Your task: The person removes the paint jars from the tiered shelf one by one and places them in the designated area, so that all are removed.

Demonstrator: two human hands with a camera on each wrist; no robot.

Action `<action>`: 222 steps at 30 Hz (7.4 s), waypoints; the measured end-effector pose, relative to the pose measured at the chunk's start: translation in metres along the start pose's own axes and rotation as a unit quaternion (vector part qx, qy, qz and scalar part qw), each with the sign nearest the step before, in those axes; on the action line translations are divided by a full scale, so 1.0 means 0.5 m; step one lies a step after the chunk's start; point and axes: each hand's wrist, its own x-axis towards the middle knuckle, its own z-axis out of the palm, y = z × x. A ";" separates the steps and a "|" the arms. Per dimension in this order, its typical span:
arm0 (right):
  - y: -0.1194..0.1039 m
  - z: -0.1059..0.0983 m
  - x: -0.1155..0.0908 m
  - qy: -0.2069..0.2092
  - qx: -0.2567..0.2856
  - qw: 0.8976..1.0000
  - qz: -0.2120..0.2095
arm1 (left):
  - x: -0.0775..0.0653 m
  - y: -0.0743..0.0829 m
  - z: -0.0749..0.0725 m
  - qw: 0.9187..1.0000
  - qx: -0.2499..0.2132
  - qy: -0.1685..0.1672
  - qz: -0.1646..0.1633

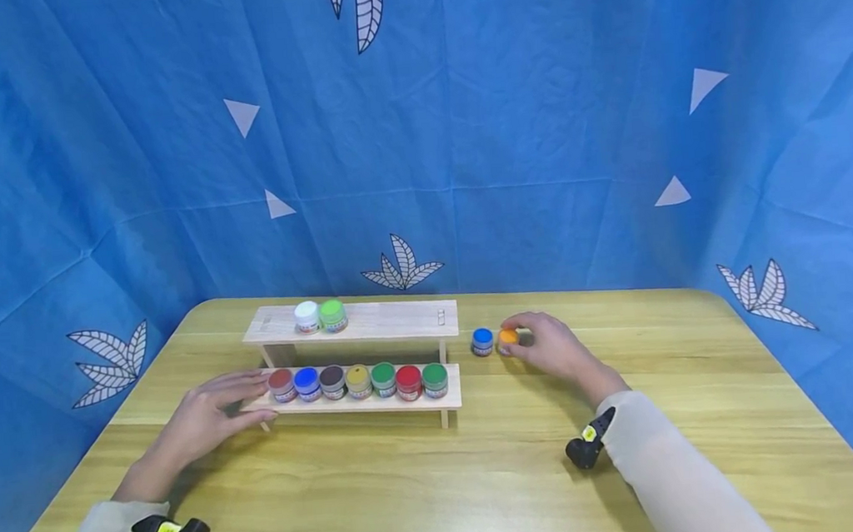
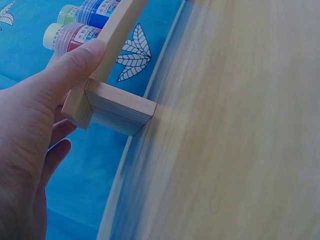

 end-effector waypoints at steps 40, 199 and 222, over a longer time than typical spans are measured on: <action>-0.199 -0.072 0.050 0.052 -0.054 0.987 -0.139 | 0.002 0.002 -0.001 1.000 -0.002 -0.015 -0.009; -0.123 -0.123 -0.010 0.053 -0.046 0.997 -0.008 | 0.005 0.005 -0.004 0.999 0.020 0.006 0.032; -0.005 -0.101 -0.044 0.025 -0.035 0.999 0.033 | 0.006 0.009 -0.006 0.999 0.018 -0.001 0.028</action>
